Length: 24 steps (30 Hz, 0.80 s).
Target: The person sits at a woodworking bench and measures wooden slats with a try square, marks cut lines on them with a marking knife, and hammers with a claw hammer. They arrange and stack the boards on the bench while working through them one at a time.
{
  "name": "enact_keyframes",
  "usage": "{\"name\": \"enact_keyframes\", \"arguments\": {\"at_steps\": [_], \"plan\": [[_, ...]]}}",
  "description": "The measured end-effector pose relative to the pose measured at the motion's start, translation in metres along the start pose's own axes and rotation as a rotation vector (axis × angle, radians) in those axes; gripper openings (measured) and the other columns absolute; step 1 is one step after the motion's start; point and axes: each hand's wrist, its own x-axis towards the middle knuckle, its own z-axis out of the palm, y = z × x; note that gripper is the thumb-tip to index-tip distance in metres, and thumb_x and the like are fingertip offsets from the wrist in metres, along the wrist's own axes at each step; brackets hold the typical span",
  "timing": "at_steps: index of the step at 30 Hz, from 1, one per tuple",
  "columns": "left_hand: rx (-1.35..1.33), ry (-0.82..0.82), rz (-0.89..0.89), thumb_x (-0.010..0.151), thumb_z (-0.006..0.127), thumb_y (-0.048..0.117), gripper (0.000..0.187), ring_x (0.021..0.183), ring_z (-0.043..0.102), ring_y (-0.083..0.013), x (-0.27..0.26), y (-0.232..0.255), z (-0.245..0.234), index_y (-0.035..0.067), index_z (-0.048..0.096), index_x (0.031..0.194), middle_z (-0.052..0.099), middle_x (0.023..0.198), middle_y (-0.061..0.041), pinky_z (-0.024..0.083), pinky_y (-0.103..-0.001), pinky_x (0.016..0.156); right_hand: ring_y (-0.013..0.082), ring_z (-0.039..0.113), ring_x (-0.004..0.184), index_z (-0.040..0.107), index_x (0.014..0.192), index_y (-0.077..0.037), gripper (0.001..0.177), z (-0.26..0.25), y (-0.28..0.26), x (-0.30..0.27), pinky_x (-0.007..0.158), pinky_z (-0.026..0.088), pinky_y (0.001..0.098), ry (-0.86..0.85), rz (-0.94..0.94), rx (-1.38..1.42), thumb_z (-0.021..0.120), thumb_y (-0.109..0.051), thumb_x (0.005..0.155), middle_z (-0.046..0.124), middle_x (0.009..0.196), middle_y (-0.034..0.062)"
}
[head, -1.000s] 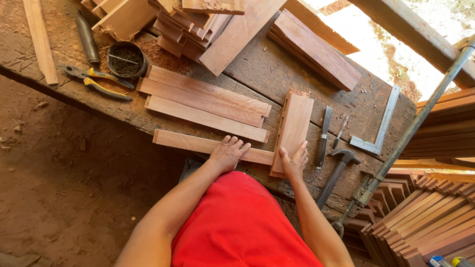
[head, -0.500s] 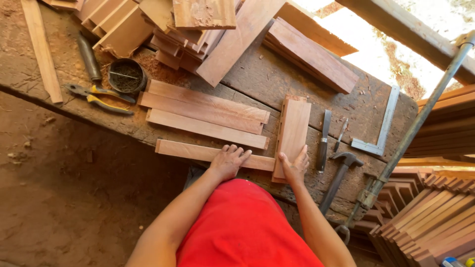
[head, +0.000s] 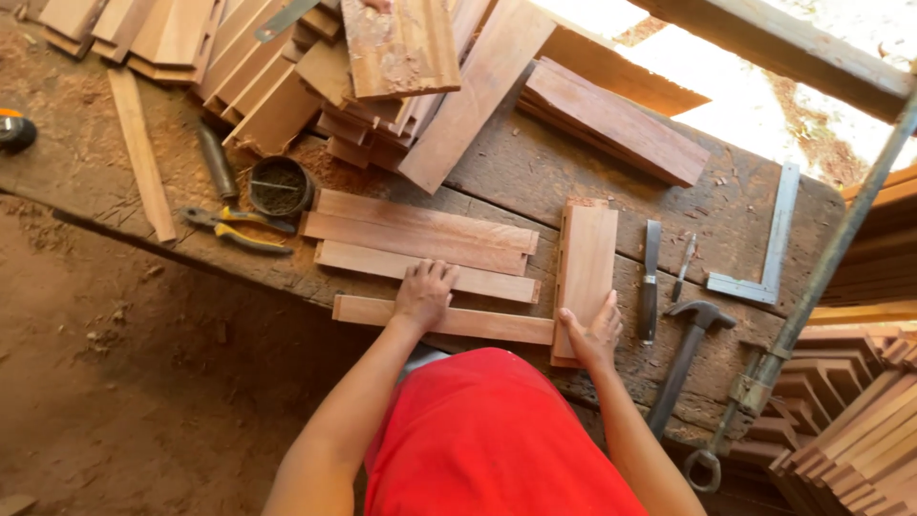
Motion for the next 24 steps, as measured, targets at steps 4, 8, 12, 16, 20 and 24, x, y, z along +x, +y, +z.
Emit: {"name": "enact_keyframes", "arguments": {"at_steps": [4, 8, 12, 16, 20, 24], "plan": [[-0.095, -0.050, 0.094, 0.075, 0.078, 0.031, 0.037, 0.108, 0.055, -0.0263, 0.011, 0.011, 0.015, 0.019, 0.066, 0.107, 0.055, 0.107, -0.002, 0.046, -0.044, 0.090, 0.0557, 0.040, 0.135, 0.017, 0.164, -0.011, 0.117, -0.004, -0.007, -0.002, 0.105, 0.036, 0.0757, -0.017, 0.011, 0.027, 0.080, -0.058, 0.078, 0.039, 0.147, 0.0292], [-0.096, -0.140, 0.074, 0.082, 0.073, 0.029, 0.052, 0.121, 0.052, -0.0258, 0.021, 0.015, -0.015, 0.030, 0.061, 0.132, 0.056, 0.119, -0.001, 0.039, -0.044, 0.105, 0.0558, 0.040, 0.135, 0.017, 0.164, -0.011, 0.117, -0.004, -0.007, 0.000, 0.106, 0.036, 0.0747, -0.032, 0.022, 0.021, 0.080, -0.058, 0.077, 0.038, 0.147, 0.0293], [-0.080, -0.021, 0.069, 0.090, 0.060, 0.027, 0.043, 0.122, 0.052, -0.0256, 0.020, 0.017, -0.004, 0.032, 0.064, 0.133, 0.058, 0.121, -0.003, 0.037, -0.044, 0.106, 0.0548, 0.040, 0.136, 0.017, 0.164, -0.013, 0.117, -0.001, 0.001, 0.000, 0.106, 0.036, 0.0739, -0.031, 0.019, 0.027, 0.080, -0.059, 0.077, 0.038, 0.148, 0.0278], [-0.107, 0.001, -0.011, 0.096, 0.052, 0.024, 0.043, 0.126, 0.051, -0.0283, 0.034, 0.021, 0.004, 0.027, 0.060, 0.139, 0.055, 0.126, -0.005, 0.037, -0.048, 0.110, 0.0549, 0.041, 0.135, 0.017, 0.164, -0.013, 0.116, -0.004, -0.004, 0.000, 0.106, 0.036, 0.0736, -0.034, 0.008, 0.027, 0.080, -0.058, 0.078, 0.038, 0.147, 0.0281], [-0.050, -0.079, -0.086, 0.088, 0.064, 0.030, 0.052, 0.127, 0.047, -0.0280, 0.044, 0.019, 0.007, 0.026, 0.057, 0.139, 0.053, 0.126, -0.005, 0.035, -0.049, 0.112, 0.0548, 0.041, 0.135, 0.017, 0.164, -0.012, 0.117, -0.004, 0.000, 0.001, 0.107, 0.036, 0.0719, -0.040, -0.008, 0.023, 0.079, -0.060, 0.078, 0.039, 0.146, 0.0289], [-0.028, -0.152, -0.180, 0.079, 0.074, 0.042, 0.061, 0.121, 0.047, -0.0287, 0.039, 0.009, -0.010, 0.020, 0.054, 0.132, 0.052, 0.121, -0.007, 0.038, -0.050, 0.104, 0.0553, 0.041, 0.135, 0.018, 0.164, -0.012, 0.117, -0.004, -0.001, 0.001, 0.108, 0.036, 0.0716, -0.025, -0.012, 0.032, 0.080, -0.060, 0.077, 0.039, 0.146, 0.0302]]}}
